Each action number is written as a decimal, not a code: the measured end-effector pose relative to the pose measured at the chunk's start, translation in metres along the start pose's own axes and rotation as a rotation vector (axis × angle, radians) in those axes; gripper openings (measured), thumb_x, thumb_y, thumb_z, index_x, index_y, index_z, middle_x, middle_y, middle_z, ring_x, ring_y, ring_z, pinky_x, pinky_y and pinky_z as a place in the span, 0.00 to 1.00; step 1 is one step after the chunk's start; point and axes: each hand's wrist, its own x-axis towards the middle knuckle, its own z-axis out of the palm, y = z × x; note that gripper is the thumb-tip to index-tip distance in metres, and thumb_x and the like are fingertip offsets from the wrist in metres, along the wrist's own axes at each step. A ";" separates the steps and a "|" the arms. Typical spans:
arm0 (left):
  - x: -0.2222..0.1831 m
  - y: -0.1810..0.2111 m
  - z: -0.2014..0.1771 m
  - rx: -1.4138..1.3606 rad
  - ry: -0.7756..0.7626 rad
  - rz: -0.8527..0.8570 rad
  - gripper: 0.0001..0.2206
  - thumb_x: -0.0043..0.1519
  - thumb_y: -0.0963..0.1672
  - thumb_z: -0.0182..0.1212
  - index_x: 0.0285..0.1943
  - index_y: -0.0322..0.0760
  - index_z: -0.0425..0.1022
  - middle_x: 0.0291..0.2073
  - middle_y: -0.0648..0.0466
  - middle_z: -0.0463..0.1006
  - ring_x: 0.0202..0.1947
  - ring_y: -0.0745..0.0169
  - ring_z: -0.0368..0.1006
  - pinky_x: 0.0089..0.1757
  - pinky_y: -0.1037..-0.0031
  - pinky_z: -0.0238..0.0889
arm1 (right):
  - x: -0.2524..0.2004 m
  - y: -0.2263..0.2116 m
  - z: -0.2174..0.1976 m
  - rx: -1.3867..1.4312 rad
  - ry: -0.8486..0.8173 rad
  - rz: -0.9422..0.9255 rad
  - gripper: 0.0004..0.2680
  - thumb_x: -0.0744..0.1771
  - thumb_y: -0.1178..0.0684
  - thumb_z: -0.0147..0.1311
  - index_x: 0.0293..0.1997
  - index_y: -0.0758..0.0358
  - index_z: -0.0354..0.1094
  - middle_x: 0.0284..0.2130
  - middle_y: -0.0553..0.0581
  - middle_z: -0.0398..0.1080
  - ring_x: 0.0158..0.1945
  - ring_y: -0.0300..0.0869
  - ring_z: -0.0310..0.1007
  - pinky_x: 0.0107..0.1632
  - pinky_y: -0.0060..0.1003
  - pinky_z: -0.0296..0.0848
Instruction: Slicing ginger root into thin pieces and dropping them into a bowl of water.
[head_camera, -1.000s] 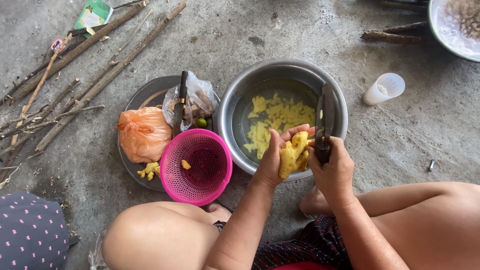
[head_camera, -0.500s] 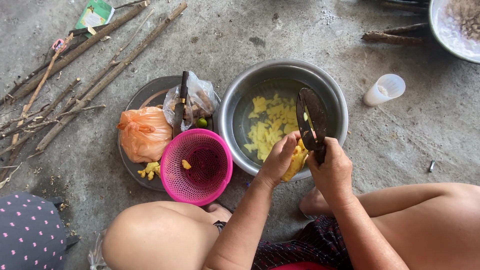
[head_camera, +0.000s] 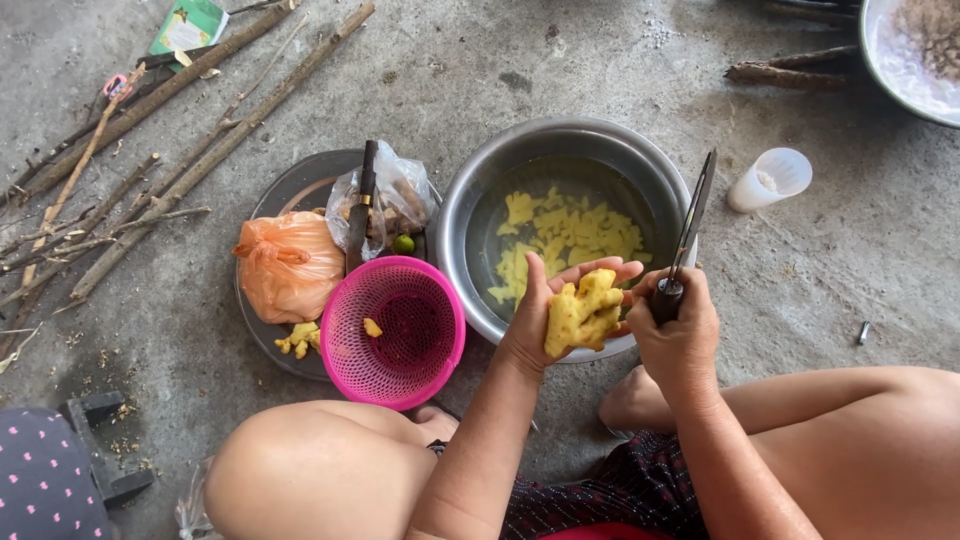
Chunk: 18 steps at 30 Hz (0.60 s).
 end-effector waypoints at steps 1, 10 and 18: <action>0.000 0.000 -0.002 -0.041 0.008 -0.003 0.49 0.63 0.70 0.38 0.70 0.24 0.65 0.69 0.33 0.64 0.64 0.29 0.65 0.55 0.37 0.63 | 0.000 -0.004 0.000 0.024 -0.006 -0.002 0.12 0.60 0.68 0.54 0.42 0.57 0.63 0.30 0.56 0.76 0.33 0.48 0.78 0.41 0.38 0.74; 0.002 -0.001 -0.015 -0.200 -0.038 -0.021 0.50 0.62 0.70 0.36 0.72 0.24 0.63 0.71 0.32 0.60 0.67 0.23 0.59 0.57 0.32 0.58 | -0.003 -0.010 0.001 0.068 -0.049 0.004 0.11 0.62 0.67 0.57 0.43 0.59 0.63 0.31 0.55 0.78 0.30 0.45 0.77 0.39 0.36 0.73; 0.002 -0.001 -0.020 -0.266 -0.044 -0.004 0.50 0.62 0.70 0.37 0.72 0.24 0.63 0.72 0.32 0.59 0.65 0.25 0.62 0.58 0.38 0.62 | -0.005 -0.005 0.001 0.080 -0.097 0.010 0.09 0.65 0.63 0.62 0.44 0.61 0.63 0.34 0.57 0.79 0.27 0.45 0.78 0.37 0.36 0.73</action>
